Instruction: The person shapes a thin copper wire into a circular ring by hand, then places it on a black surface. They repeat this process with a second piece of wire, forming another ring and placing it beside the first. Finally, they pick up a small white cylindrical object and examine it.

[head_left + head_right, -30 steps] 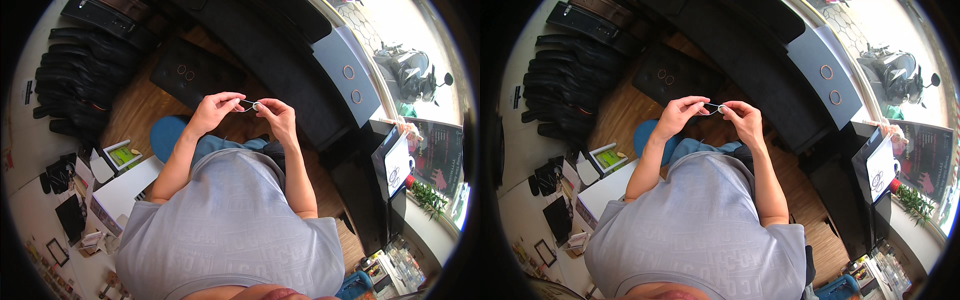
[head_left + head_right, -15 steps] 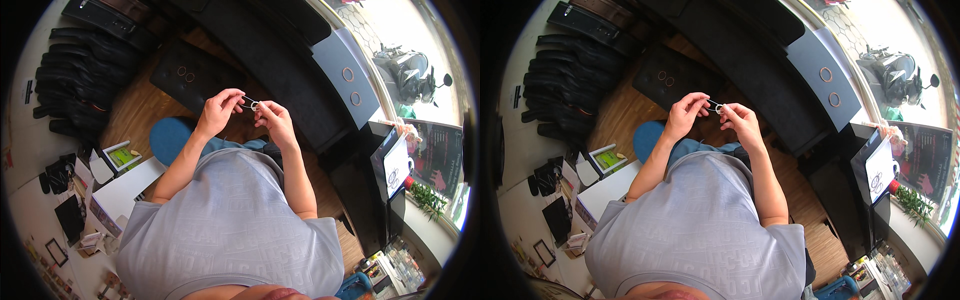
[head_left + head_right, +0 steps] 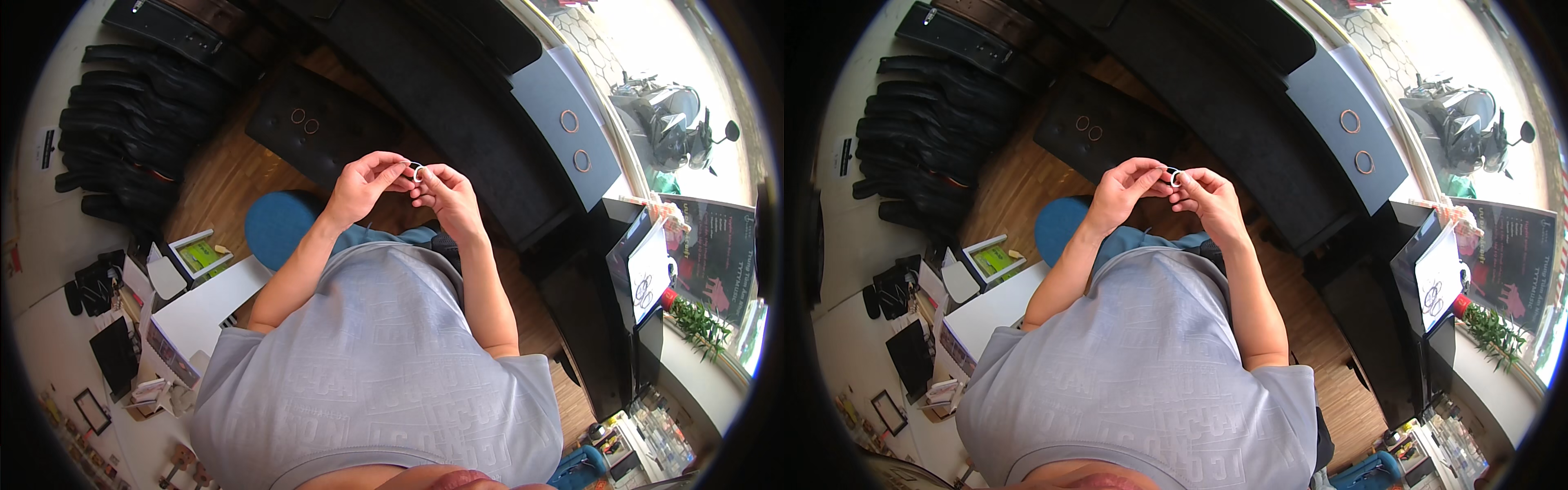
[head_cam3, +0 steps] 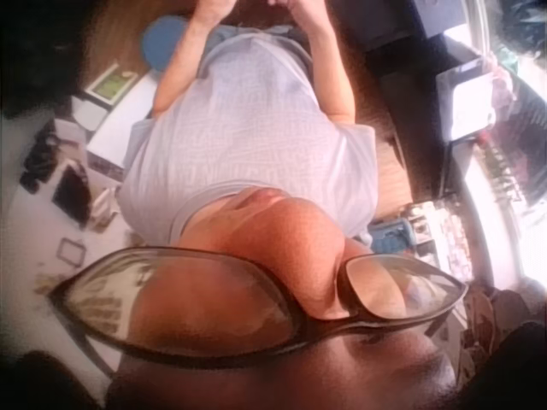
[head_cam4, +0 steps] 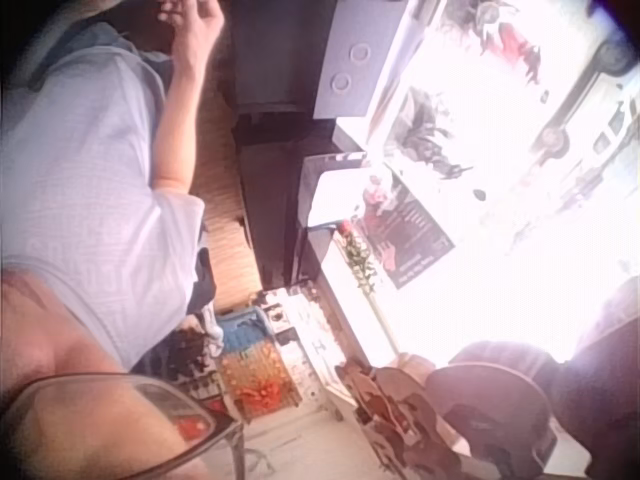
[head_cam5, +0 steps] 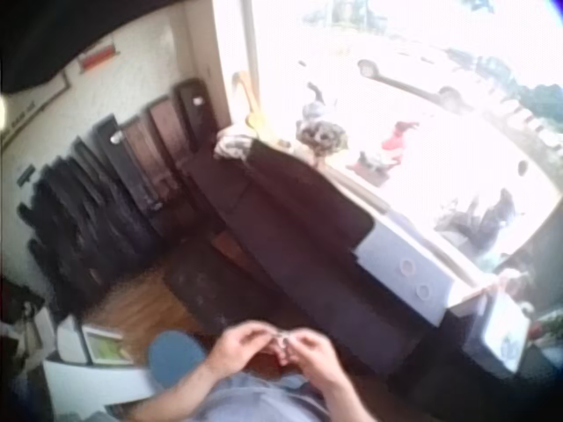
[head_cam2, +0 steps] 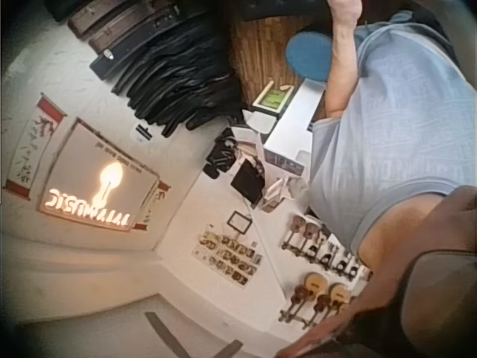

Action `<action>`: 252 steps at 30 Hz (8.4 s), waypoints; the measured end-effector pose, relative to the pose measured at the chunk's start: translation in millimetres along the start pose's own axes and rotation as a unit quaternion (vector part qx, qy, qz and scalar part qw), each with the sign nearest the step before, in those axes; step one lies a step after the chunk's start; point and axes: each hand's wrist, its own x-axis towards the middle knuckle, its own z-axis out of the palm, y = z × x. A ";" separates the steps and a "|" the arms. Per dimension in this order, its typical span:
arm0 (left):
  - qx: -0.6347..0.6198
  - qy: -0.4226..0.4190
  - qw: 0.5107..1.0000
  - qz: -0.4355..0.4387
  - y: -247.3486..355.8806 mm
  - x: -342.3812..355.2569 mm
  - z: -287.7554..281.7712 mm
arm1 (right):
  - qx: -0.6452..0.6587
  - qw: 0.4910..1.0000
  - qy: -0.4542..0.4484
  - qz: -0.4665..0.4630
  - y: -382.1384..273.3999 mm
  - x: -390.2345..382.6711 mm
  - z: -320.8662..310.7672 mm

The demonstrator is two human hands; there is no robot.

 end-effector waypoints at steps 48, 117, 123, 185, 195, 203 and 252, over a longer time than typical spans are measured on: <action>0.205 0.052 0.977 0.032 -11.1 -8.3 10.3 | -0.145 0.986 0.053 -0.060 7.2 -8.3 13.7; 0.006 0.016 0.999 -0.030 -8.6 -1.3 -14.1 | -0.137 0.989 0.011 0.058 -12.4 -13.4 4.3; 0.087 -0.003 0.995 -0.057 -8.8 -4.1 -13.6 | -0.215 0.977 0.011 0.003 -6.1 -10.8 9.0; -0.083 0.037 0.989 -0.118 -9.7 1.8 -28.2 | -0.173 0.983 0.063 -0.013 -5.4 0.3 15.7; -0.131 0.003 0.979 -0.159 -23.6 0.1 -21.8 | -0.085 0.995 0.046 0.003 8.2 -2.1 14.7; -0.117 -0.018 0.976 -0.181 -22.0 2.4 -34.1 | -0.098 0.992 0.072 -0.027 14.9 -5.2 25.6; 0.153 -0.356 0.911 -0.139 0.9 -45.1 -11.7 | -0.035 0.890 0.395 -0.225 115.5 -151.3 113.0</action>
